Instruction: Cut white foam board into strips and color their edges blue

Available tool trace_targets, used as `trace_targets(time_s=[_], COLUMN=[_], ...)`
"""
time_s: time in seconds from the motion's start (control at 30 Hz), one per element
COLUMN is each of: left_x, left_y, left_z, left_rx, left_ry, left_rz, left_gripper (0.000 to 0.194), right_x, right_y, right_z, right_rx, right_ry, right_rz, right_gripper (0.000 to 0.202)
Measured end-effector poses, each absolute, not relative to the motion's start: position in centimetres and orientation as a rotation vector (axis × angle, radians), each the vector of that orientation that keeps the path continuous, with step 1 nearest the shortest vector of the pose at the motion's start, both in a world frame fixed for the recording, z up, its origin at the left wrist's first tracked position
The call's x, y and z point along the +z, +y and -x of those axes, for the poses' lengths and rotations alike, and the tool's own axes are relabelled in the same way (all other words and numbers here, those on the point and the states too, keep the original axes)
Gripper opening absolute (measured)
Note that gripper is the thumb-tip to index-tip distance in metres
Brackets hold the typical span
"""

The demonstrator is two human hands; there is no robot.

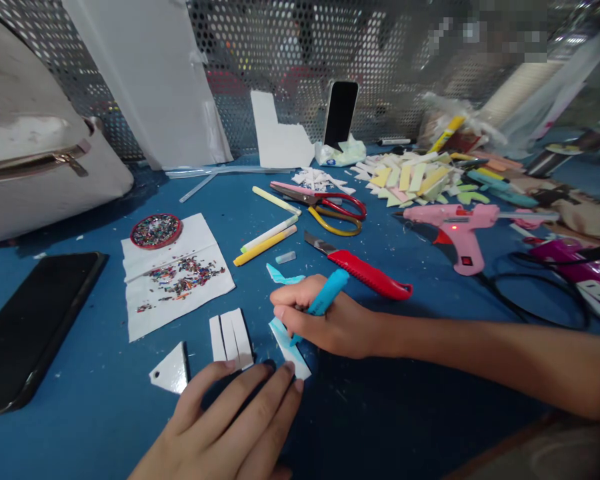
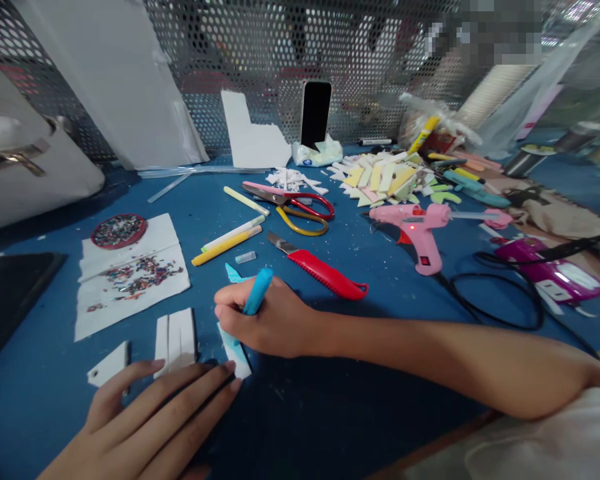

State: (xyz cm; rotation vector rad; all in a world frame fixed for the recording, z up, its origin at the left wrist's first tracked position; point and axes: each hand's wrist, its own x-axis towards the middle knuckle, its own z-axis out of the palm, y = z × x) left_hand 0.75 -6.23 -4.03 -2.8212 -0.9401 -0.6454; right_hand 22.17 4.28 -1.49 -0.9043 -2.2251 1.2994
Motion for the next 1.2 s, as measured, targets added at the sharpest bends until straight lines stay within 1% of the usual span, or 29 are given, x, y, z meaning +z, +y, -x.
trace_targets(time_s=[0.1, 0.2, 0.27, 0.37, 0.5, 0.6, 0.77, 0.83, 0.97, 1.07, 1.13, 1.2], left_x=[-4.11, -4.17, -4.17, -4.09, -4.0, -4.07, -4.12, -4.07, -3.98, -4.02, -4.1, -4.17], left_y=[-6.19, -6.13, -6.13, -6.18, -6.23, -6.25, -6.33, -6.31, -6.16, -6.1, -6.1, -6.09], left_z=[-0.68, -0.74, -0.78, -0.77, -0.68, -0.68, -0.64, -0.61, -0.62, -0.66, -0.72, -0.79], left_rx=[-0.64, -0.644, -0.644, -0.656, -0.673, -0.668, -0.666, -0.647, -0.641, -0.646, -0.642, -0.642], left_ry=[-0.932, -0.946, -0.951, -0.947, -0.944, -0.957, -0.952, -0.938, -0.918, -0.926, -0.931, -0.93], left_rz=[2.826, 2.832, 2.835, 2.831, 2.835, 2.841, 2.839, 2.839, 2.837, 2.827, 2.829, 2.834], left_gripper=[0.03, 0.031, 0.032, 0.032, 0.033, 0.032, 0.032, 0.033, 0.034, 0.033, 0.034, 0.035], right_x=[-1.76, -1.84, -1.71, -1.4, -1.28, -1.46, -1.71, -1.63, -1.32, -1.28, -1.39, -1.54], right_y=[4.32, 4.24, 4.2, 4.22, 4.38, 4.42, 4.21, 4.14, 4.21, 4.39, 4.49, 4.51], right_z=[-22.0, -21.86, -21.86, -22.05, -22.37, -22.31, -21.9, -21.88, -22.14, -22.38, -22.43, -22.36], right_rx=[1.224, 1.102, 1.087, 1.144, 1.265, 1.328, 1.118, 1.102, 1.184, 1.275, 1.362, 1.38], right_ry=[-2.142, -2.201, -2.242, -2.265, -2.304, -2.208, -2.197, -2.241, -2.266, -2.305, -2.268, -2.194], right_rz=[0.933, 0.972, 0.951, 0.923, 0.852, 0.841, 0.97, 0.95, 0.901, 0.83, 0.788, 0.816], right_gripper=[0.034, 0.028, 0.03, 0.035, 0.036, 0.037, 0.027, 0.028, 0.035, 0.036, 0.036, 0.036])
